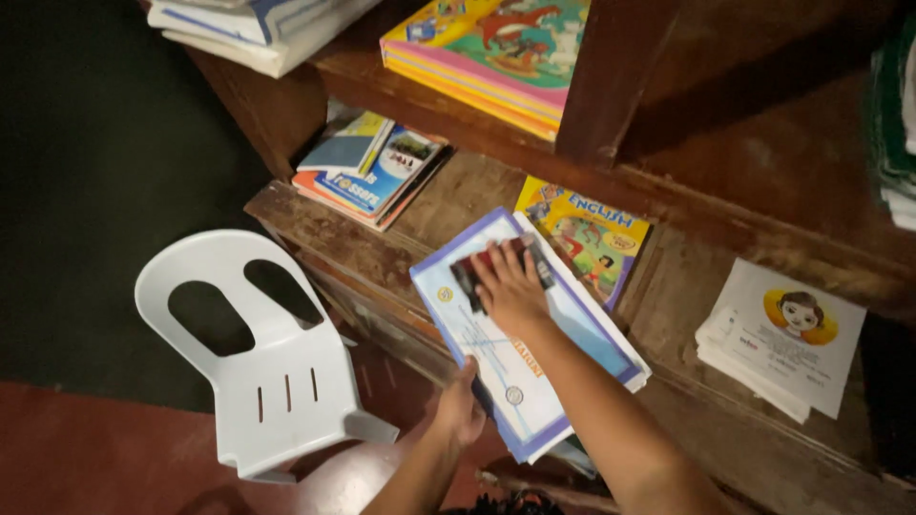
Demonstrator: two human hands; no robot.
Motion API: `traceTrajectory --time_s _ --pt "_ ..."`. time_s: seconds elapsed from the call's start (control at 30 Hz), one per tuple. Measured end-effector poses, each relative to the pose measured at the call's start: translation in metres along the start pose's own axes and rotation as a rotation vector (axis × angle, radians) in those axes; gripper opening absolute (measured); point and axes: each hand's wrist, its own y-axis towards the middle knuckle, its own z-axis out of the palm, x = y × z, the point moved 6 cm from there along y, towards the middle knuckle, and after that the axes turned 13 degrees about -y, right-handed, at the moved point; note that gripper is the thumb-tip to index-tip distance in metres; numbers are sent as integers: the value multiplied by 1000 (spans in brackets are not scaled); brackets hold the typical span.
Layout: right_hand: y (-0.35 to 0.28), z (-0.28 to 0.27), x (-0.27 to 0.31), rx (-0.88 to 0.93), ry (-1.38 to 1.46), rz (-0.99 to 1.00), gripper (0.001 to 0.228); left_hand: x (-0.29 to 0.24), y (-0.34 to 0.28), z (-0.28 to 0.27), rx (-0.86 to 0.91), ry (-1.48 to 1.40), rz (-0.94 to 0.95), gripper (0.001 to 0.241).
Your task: Cleaning and wiping down file folders and books on a shelf using a cloth.
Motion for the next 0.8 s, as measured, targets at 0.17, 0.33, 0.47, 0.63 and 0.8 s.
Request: traceTrajectory --time_s 0.17,0.33,0.47,0.63,0.8 --pt "41 29 -54 -117 -4 278 63 -3 1 2 46 -21 43 47" --pt "-16 20 -79 -145 29 386 62 -5 1 7 53 15 13 48" --pt "-93 28 -82 34 -12 414 68 -6 11 -7 19 121 50 47" --pt "-159 26 -39 259 -34 438 75 -6 14 5 45 152 16 55" --pt "-164 -43 58 530 295 326 109 -23 -20 27 -89 353 64 81"
